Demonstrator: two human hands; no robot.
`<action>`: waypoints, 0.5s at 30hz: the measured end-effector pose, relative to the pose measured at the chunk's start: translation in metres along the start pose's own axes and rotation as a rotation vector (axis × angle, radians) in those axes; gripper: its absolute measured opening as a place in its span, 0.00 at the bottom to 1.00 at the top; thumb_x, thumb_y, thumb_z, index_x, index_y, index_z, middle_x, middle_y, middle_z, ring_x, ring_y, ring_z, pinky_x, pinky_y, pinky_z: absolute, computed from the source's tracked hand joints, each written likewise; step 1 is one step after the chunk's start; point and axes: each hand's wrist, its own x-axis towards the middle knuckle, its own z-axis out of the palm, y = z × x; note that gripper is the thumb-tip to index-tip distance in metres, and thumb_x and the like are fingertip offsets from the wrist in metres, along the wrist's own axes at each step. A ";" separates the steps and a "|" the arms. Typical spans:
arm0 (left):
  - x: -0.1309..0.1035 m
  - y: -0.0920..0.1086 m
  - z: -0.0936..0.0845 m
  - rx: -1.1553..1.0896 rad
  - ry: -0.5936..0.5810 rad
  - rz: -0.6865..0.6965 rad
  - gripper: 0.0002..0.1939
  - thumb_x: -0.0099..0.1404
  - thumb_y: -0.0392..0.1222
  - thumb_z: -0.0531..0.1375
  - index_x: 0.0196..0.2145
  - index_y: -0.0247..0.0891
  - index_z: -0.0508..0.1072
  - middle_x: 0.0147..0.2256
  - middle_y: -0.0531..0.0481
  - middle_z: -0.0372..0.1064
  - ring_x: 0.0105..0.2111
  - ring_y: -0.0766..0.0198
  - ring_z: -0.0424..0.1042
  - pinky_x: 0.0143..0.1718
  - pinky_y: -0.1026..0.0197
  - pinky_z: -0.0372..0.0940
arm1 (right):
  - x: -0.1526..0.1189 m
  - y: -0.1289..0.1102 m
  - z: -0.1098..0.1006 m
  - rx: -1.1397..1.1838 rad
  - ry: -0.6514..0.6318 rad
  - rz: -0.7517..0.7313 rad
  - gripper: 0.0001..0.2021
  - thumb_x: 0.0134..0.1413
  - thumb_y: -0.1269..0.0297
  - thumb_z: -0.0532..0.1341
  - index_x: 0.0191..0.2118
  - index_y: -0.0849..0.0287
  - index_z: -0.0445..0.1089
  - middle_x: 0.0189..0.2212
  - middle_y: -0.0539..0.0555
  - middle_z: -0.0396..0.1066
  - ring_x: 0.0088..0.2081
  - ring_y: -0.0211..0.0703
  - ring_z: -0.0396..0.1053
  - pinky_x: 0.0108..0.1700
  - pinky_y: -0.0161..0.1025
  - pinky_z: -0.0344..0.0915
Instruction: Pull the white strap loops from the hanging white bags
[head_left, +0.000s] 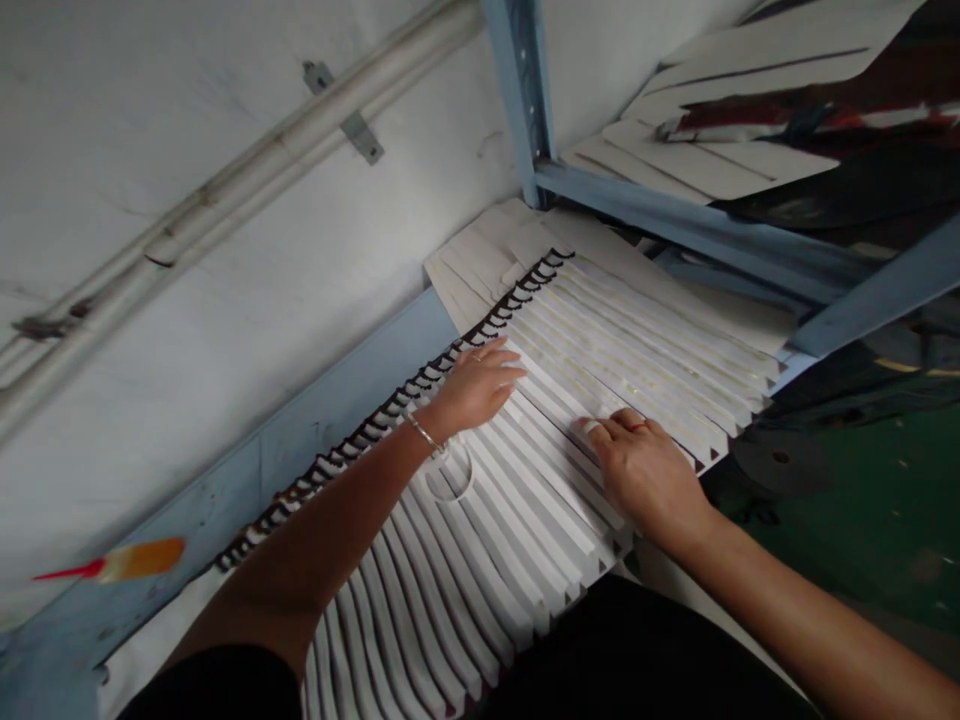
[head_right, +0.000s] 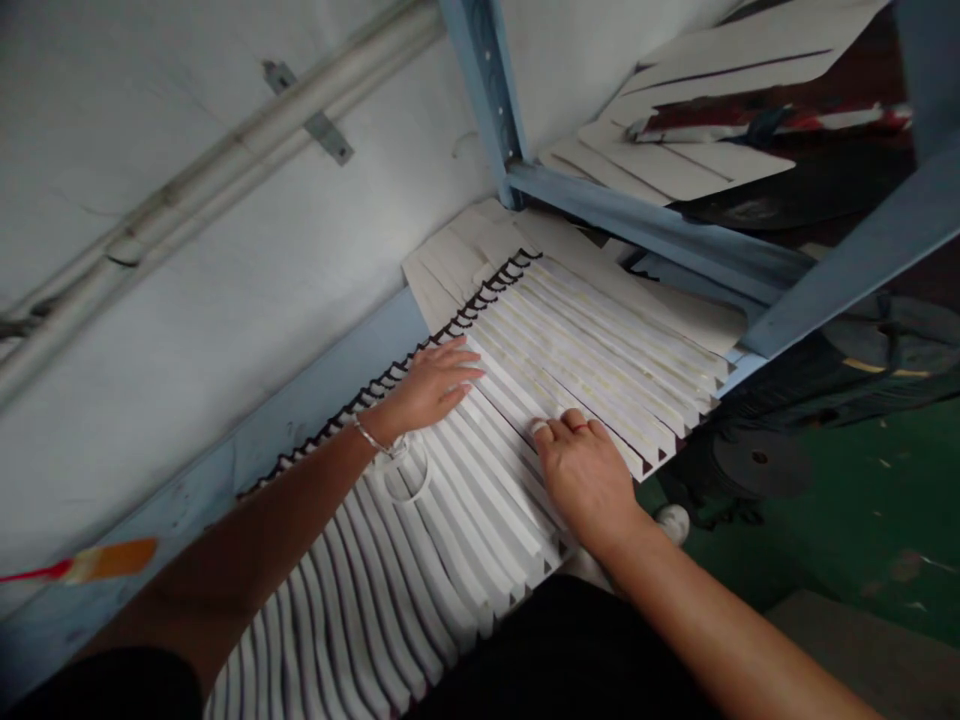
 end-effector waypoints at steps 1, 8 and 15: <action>-0.011 -0.001 -0.011 -0.031 0.048 -0.058 0.13 0.67 0.38 0.56 0.46 0.40 0.77 0.54 0.44 0.71 0.62 0.50 0.60 0.60 0.45 0.55 | 0.003 -0.002 -0.003 0.009 0.020 -0.011 0.10 0.62 0.74 0.57 0.46 0.64 0.74 0.37 0.59 0.75 0.44 0.54 0.64 0.43 0.45 0.57; -0.111 0.031 -0.043 -0.385 -0.195 -0.414 0.08 0.66 0.42 0.55 0.34 0.39 0.73 0.28 0.53 0.72 0.27 0.67 0.68 0.31 0.64 0.60 | 0.031 -0.087 0.013 0.209 0.086 -0.547 0.09 0.65 0.69 0.56 0.39 0.61 0.75 0.40 0.58 0.72 0.42 0.49 0.65 0.42 0.45 0.60; -0.156 0.021 -0.022 -0.527 -0.397 -0.407 0.11 0.64 0.42 0.59 0.43 0.39 0.74 0.34 0.50 0.73 0.30 0.66 0.70 0.32 0.65 0.61 | 0.040 -0.121 0.037 0.257 0.084 -0.558 0.10 0.65 0.72 0.54 0.39 0.63 0.73 0.37 0.58 0.70 0.41 0.48 0.65 0.42 0.45 0.62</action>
